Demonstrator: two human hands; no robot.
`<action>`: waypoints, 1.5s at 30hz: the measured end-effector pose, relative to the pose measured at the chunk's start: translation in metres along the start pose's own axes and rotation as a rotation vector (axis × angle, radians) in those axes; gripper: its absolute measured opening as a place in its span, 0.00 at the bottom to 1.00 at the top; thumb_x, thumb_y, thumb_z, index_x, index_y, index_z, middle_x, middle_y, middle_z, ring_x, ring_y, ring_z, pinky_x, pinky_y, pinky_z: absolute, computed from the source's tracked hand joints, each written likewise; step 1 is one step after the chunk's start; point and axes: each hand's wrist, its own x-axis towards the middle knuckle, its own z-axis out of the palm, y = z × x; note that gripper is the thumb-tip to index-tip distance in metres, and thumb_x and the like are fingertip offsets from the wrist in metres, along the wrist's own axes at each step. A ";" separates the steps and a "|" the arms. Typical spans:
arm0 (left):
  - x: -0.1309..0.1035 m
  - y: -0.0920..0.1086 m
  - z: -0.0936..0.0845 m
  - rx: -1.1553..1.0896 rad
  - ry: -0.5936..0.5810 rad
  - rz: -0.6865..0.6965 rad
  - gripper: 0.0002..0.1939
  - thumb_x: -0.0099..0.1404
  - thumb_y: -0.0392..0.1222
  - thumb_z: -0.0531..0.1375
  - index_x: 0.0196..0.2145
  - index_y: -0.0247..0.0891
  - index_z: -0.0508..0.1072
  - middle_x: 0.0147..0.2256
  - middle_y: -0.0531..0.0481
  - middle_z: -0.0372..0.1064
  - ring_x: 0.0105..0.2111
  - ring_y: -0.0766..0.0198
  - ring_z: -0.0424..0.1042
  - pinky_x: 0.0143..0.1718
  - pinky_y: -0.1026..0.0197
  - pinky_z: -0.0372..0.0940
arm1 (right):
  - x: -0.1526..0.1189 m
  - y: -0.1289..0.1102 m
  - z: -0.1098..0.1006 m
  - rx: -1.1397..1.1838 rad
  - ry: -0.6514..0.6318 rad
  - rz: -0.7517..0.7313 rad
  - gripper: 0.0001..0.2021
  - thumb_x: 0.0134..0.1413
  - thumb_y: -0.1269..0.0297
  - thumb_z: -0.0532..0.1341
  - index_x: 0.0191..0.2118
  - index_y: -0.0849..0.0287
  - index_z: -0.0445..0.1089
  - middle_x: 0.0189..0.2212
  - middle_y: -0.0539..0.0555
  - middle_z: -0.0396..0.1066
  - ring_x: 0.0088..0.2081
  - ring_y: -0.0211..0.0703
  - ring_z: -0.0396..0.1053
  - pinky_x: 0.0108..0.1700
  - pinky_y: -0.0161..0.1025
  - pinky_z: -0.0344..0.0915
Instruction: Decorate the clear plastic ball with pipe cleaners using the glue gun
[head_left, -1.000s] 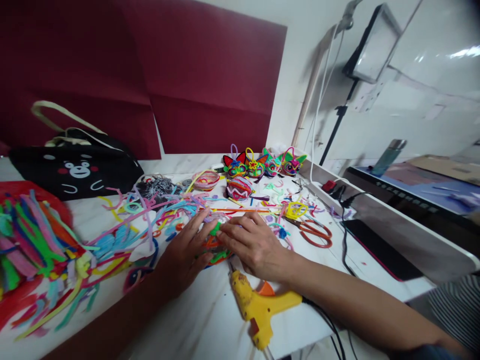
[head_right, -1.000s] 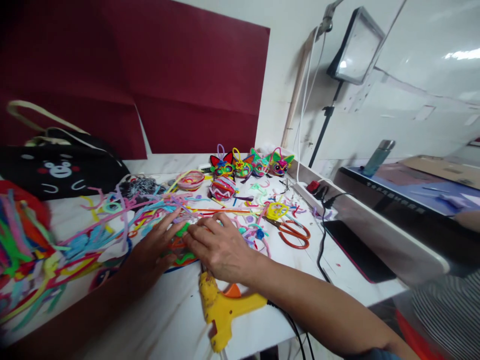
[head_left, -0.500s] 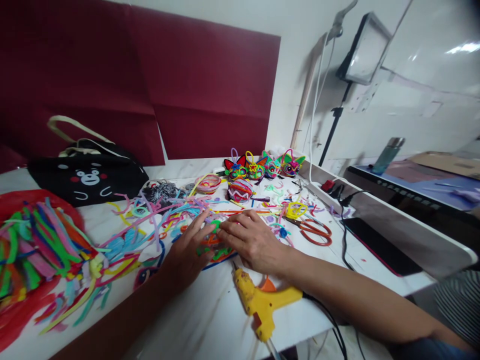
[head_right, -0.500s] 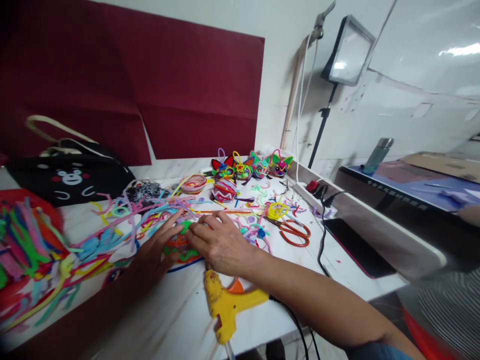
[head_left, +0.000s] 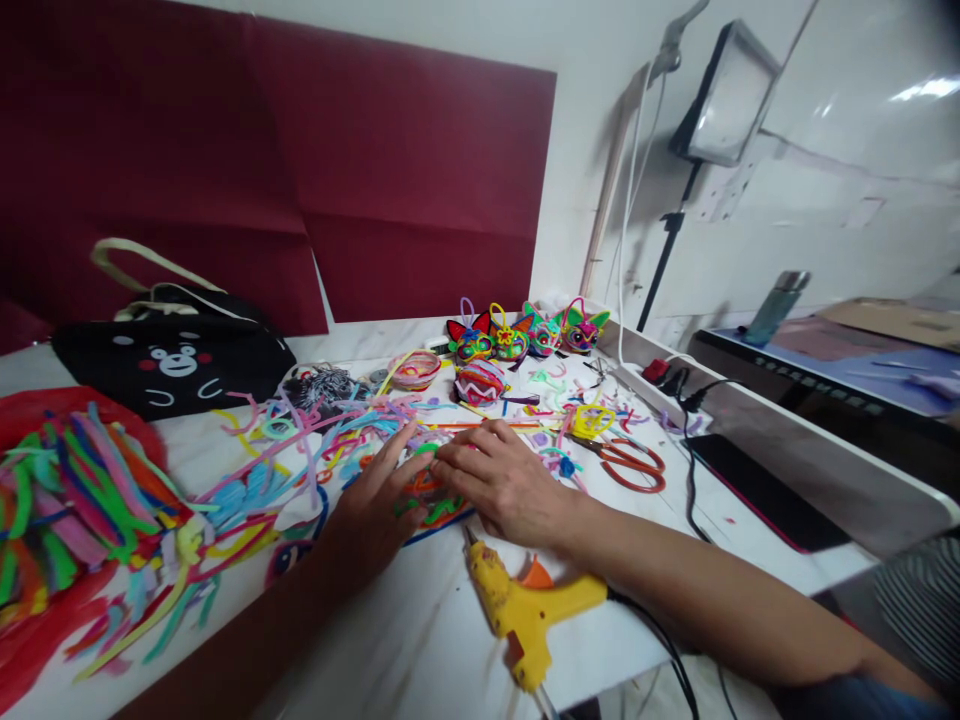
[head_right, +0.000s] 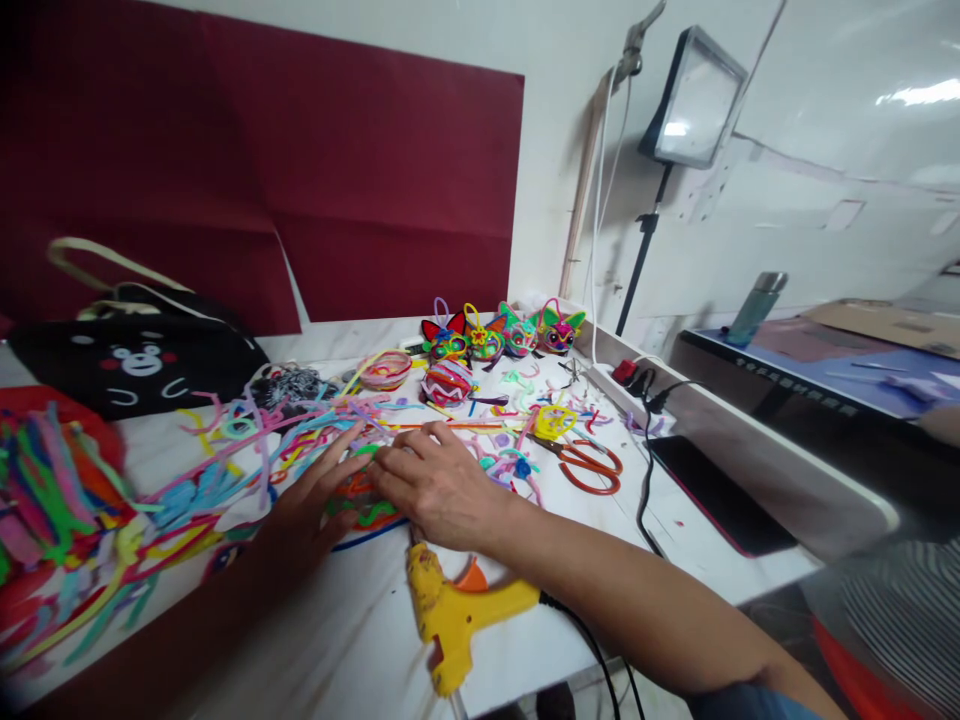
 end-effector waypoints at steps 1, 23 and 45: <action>0.000 0.000 0.000 -0.003 -0.004 -0.003 0.22 0.75 0.45 0.49 0.64 0.42 0.54 0.71 0.39 0.41 0.68 0.49 0.51 0.63 0.50 0.60 | 0.000 0.000 0.000 0.005 -0.002 0.006 0.14 0.66 0.72 0.53 0.54 0.63 0.67 0.48 0.61 0.74 0.46 0.51 0.64 0.46 0.50 0.57; -0.003 -0.005 0.000 -0.080 0.015 -0.055 0.23 0.74 0.45 0.50 0.65 0.48 0.54 0.71 0.43 0.44 0.68 0.47 0.51 0.63 0.44 0.58 | -0.046 0.012 -0.028 0.224 0.057 0.239 0.13 0.62 0.75 0.53 0.48 0.65 0.72 0.40 0.61 0.75 0.45 0.52 0.67 0.46 0.49 0.60; -0.004 -0.004 -0.002 -0.114 -0.001 -0.122 0.26 0.73 0.43 0.51 0.67 0.53 0.52 0.70 0.45 0.46 0.69 0.48 0.50 0.65 0.41 0.56 | -0.053 -0.002 -0.038 0.347 -0.312 0.254 0.07 0.60 0.67 0.59 0.32 0.60 0.72 0.31 0.54 0.71 0.37 0.45 0.64 0.42 0.45 0.57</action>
